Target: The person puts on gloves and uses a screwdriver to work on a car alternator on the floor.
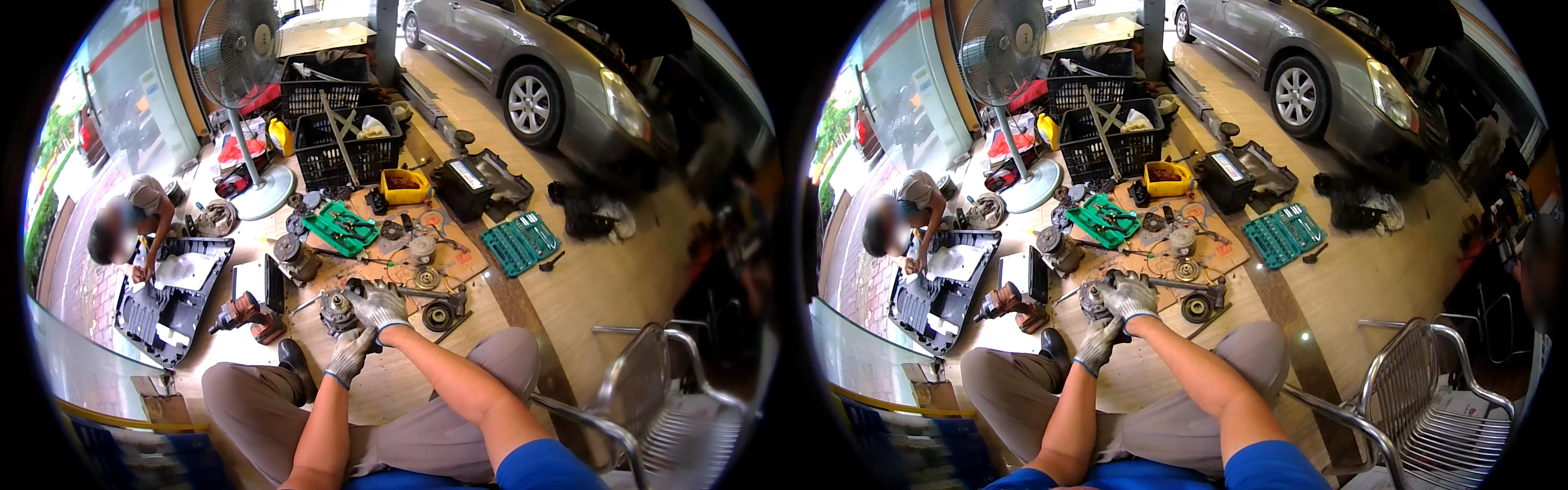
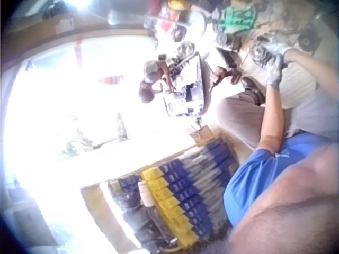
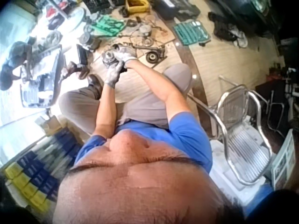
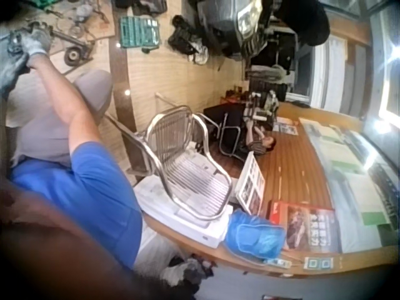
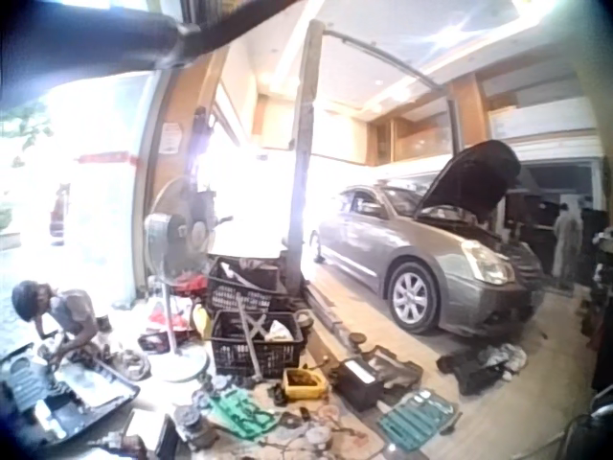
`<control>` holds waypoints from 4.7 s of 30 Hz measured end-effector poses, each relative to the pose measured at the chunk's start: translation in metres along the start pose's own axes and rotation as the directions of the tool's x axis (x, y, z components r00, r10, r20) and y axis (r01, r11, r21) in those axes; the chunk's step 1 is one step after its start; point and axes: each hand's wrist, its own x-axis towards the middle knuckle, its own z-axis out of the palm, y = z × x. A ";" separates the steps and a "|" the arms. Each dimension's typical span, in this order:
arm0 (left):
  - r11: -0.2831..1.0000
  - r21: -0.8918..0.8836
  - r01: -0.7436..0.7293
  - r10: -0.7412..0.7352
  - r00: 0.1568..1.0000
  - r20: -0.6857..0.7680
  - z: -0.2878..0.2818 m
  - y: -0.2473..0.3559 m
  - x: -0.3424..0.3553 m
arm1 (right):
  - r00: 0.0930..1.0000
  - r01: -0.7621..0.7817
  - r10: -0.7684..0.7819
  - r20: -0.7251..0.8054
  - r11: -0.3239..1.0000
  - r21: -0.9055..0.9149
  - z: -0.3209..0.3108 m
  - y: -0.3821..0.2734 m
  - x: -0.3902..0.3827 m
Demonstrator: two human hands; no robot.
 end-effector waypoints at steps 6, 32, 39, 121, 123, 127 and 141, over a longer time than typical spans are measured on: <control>0.994 0.067 -0.088 0.076 0.983 0.168 0.005 0.012 -0.004 | 0.981 0.159 -0.176 0.086 0.973 0.168 0.038 0.039 0.023; 0.953 -0.289 -0.086 0.133 0.980 0.146 0.019 -0.031 0.022 | 0.951 -0.271 -0.292 0.098 -0.639 0.720 -0.018 0.003 -0.007; 0.952 0.244 -0.183 0.107 0.950 0.294 0.037 0.037 -0.025 | 0.977 -0.210 -0.144 0.157 -0.537 0.817 -0.041 0.012 -0.010; 0.542 0.823 0.170 -0.376 0.925 0.056 0.038 -0.100 -0.006 | 0.884 -0.007 0.166 0.438 0.940 -0.342 0.083 0.107 -0.018; 0.508 0.749 0.425 -0.386 0.890 -0.243 0.016 -0.102 0.006 | 0.884 0.008 0.182 0.431 0.915 -0.404 0.088 0.136 0.007; 0.582 0.355 0.732 -0.335 0.613 -0.716 -0.059 -0.088 0.048 | 0.885 -0.149 0.289 0.366 0.919 -0.365 0.086 0.138 0.054; 0.896 0.425 0.131 0.057 0.914 -0.402 -0.160 -0.105 0.133 | 0.993 0.105 -0.060 0.103 0.852 -0.513 0.213 0.142 0.180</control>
